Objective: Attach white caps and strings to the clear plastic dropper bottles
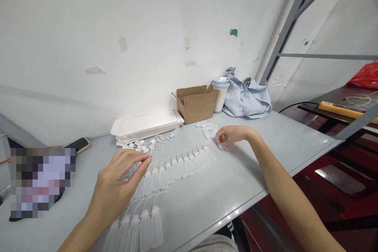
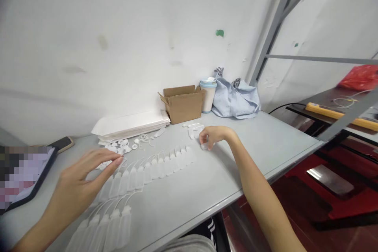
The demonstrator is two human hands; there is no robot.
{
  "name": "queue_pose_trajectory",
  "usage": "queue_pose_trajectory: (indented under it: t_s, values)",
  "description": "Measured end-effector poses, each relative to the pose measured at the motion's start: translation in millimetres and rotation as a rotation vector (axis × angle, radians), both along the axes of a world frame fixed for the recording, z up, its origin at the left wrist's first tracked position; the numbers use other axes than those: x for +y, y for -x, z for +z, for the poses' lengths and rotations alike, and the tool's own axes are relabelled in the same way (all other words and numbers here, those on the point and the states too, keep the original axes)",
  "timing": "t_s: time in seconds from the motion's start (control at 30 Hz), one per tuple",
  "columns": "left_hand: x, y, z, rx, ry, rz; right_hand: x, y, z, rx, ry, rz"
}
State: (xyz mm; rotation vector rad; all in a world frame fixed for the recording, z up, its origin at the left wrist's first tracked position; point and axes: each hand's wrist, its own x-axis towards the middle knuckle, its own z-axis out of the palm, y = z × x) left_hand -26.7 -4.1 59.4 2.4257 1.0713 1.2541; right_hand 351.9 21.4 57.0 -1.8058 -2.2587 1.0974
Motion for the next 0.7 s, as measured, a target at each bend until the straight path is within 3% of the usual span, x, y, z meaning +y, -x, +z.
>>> queue_pose_trajectory:
  t_s: [0.1,0.2,0.33,0.47,0.53,0.7]
  values:
    - [0,0,3.1,-0.065,0.248,0.073,-2,5,5.8,0.134,-0.03,-0.007]
    - [2,3,3.3,-0.189,0.599,0.158,-6,20,9.8,0.444,-0.14,-0.13]
    - [4,-1,0.0,-0.387,0.858,0.057,-13,66,2.6,0.838,-0.341,-0.287]
    - [-1,-10,-1.1,-0.43,0.905,0.003,-28,121,-9.5,1.074,-0.202,-0.324]
    - [-4,-13,-0.2,-0.417,0.89,0.01,-36,138,-14.0,1.181,-0.075,-0.265]
    - [-8,-17,3.1,-0.376,0.853,-0.002,-43,148,-22.0,1.238,0.048,-0.168]
